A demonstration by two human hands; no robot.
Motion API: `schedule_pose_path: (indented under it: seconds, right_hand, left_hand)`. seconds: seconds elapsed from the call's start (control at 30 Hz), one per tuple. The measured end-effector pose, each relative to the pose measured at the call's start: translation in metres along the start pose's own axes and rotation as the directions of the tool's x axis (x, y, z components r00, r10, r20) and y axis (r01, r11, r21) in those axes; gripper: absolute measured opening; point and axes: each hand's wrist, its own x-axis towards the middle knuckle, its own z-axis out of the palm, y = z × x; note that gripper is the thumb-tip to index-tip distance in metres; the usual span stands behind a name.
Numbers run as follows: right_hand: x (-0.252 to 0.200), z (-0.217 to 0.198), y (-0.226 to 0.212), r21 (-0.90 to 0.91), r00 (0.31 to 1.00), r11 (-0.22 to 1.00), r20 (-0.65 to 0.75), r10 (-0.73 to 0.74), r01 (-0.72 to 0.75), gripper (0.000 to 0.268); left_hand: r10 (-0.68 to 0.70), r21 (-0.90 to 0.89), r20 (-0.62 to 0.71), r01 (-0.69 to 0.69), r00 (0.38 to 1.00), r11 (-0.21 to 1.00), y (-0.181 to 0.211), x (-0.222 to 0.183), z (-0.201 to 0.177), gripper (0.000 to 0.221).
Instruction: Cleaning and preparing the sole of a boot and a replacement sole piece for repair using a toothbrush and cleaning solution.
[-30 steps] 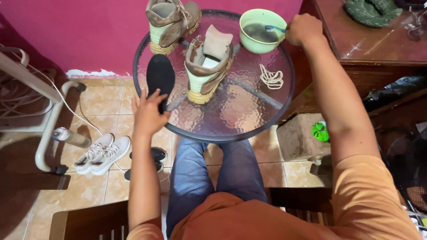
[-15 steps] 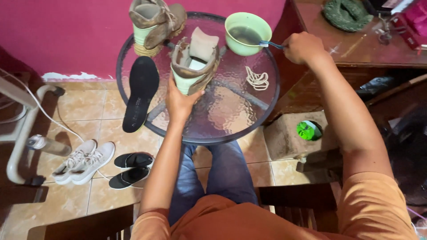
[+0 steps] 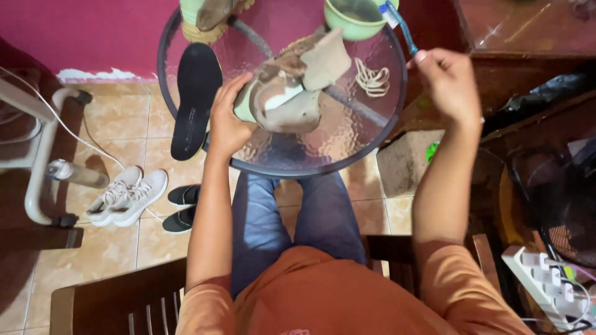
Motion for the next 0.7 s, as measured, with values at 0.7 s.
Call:
schedule_pose_path:
  seconds: [0.7]
  right_hand:
    - [-0.062,0.099,0.028,0.306,0.985,0.951,-0.171,0.004,0.049,0.015]
  left_hand:
    - [-0.349,-0.070,0.064,0.353,0.935,0.933,0.038,0.001,-0.027,0.108]
